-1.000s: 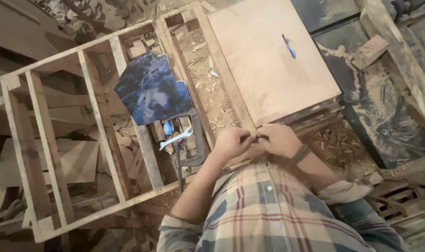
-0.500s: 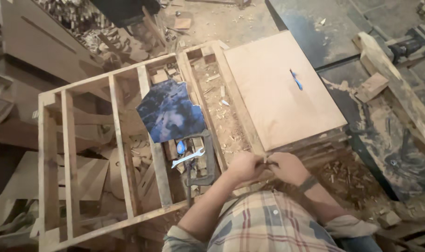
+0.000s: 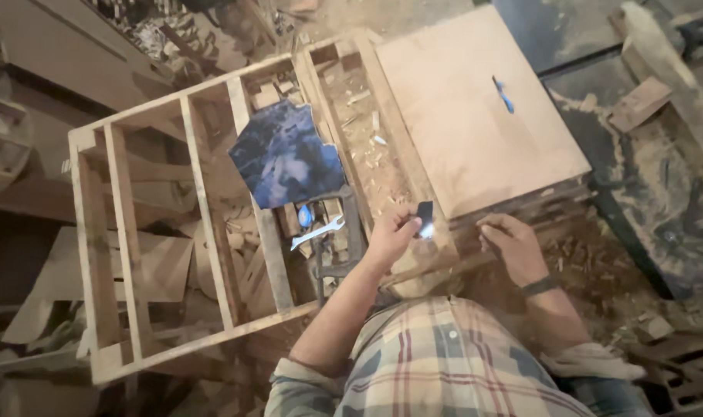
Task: The person aligns a wooden plank against a plywood sheet, marks it with a pen, then uses a clamp to secure the plank to the sheet. They adjust the clamp and reposition the plank to fit the frame.
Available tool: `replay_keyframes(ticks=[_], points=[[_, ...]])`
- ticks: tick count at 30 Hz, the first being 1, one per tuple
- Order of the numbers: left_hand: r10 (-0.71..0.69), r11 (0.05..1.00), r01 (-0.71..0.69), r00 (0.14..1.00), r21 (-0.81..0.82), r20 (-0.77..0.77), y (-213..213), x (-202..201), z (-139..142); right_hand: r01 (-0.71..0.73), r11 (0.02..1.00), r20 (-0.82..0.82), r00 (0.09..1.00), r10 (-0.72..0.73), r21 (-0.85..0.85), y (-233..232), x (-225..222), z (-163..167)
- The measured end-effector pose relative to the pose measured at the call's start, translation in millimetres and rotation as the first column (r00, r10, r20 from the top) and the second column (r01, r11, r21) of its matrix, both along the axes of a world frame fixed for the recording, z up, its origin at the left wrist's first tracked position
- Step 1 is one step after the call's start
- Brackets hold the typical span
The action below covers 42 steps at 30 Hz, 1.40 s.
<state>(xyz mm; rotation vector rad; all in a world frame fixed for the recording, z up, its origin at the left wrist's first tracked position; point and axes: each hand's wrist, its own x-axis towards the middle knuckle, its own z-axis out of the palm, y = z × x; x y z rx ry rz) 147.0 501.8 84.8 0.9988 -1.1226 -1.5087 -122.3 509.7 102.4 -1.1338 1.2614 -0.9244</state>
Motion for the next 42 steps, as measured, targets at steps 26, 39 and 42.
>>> replay_keyframes(ticks=[26, 39, 42], points=[[0.145, 0.988, -0.149, 0.836, -0.036, 0.530, 67.6, -184.2, 63.9, -0.507, 0.848, -0.398, 0.818, 0.416, -0.154, 3.7, -125.8, 42.1], [0.041, 0.995, 0.021, 0.816, -0.100, 0.576, 31.0, -187.0, 68.9, -0.410, 0.912, -0.227, 0.889, 0.397, -0.014, -16.5, -126.0, 48.2], [-0.045, 0.974, 0.190, 0.703, -0.126, 0.710, 29.2, -170.4, 68.5, -0.465, 0.874, -0.449, 0.817, 0.362, -0.141, -9.8, -115.7, 46.4]])
